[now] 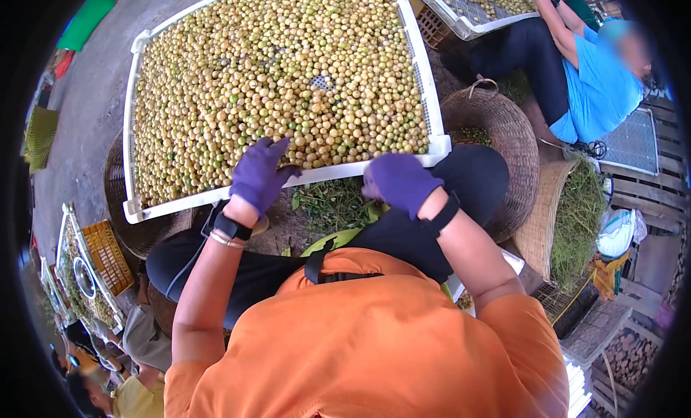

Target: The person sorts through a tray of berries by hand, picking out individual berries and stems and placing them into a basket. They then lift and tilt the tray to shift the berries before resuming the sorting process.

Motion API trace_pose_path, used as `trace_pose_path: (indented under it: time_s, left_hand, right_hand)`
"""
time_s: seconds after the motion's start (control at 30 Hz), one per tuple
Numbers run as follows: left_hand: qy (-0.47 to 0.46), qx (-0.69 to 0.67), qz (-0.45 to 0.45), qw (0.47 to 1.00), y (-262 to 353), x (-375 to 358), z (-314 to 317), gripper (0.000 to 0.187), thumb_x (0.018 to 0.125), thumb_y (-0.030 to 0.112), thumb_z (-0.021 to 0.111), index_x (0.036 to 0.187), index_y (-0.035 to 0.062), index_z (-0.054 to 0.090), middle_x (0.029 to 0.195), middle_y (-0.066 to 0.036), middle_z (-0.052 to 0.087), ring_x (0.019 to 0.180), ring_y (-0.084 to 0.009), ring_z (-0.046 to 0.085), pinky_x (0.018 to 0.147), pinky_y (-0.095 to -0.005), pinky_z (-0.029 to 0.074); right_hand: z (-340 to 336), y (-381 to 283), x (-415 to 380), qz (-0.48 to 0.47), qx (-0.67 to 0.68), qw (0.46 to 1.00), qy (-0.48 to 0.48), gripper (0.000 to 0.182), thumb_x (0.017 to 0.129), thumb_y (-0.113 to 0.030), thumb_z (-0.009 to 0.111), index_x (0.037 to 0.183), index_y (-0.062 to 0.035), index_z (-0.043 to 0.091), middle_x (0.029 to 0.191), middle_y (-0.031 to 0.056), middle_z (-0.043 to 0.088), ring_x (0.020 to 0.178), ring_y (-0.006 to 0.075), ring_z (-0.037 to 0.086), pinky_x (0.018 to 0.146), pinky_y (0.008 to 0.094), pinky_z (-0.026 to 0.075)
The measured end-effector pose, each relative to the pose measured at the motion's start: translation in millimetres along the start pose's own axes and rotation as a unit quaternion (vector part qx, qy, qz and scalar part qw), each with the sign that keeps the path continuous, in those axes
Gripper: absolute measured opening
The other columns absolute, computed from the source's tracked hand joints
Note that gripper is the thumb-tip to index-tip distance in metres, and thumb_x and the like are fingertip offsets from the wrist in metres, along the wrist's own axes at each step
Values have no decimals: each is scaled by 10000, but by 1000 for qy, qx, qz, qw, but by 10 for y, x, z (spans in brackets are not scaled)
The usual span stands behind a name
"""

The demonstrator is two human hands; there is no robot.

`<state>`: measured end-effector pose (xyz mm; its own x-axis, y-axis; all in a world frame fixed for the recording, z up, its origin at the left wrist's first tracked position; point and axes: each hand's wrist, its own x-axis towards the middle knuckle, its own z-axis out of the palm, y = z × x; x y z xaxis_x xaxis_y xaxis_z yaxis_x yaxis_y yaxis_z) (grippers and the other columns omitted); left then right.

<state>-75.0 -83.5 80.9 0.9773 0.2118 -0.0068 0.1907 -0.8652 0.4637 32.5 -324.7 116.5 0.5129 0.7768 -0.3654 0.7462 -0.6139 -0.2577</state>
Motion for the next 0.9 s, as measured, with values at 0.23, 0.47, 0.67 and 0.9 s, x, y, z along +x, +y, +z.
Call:
trace_pose_path:
  time_s: [0.23, 0.47, 0.67, 0.9]
  left_hand:
    - [-61, 17, 17, 998, 328, 617, 468, 445, 807, 245, 690, 1214, 120, 561, 1132, -170, 522, 1019, -340, 582, 860, -431, 496]
    - [152, -112, 41, 981, -36, 929, 778, 476, 795, 168, 695, 1229, 29, 555, 1200, -223, 546, 1054, -364, 571, 892, -394, 475]
    - [-41, 85, 100, 990, -3, 205, 530, 195, 834, 207, 644, 994, 96, 657, 982, -126, 582, 899, -323, 611, 747, -428, 502]
    - [33, 32, 114, 992, 113, 242, 534, 285, 786, 248, 699, 1056, 163, 663, 966, -102, 602, 863, -310, 627, 720, -408, 514]
  right_hand:
    - [103, 272, 934, -9, 48, 992, 115, 232, 828, -313, 612, 900, -103, 678, 829, 151, 667, 799, 330, 645, 745, 422, 504]
    - [-189, 472, 918, 51, 101, 963, 243, 299, 828, -339, 613, 931, -67, 685, 895, 165, 673, 843, 332, 642, 763, 421, 499]
    - [221, 258, 875, -75, -37, 984, 158, 138, 825, -209, 599, 861, -98, 671, 878, 138, 625, 838, 331, 633, 713, 444, 493]
    - [352, 159, 943, -37, -101, 989, 103, 126, 818, -155, 557, 872, -95, 653, 931, 164, 621, 826, 332, 644, 683, 439, 507]
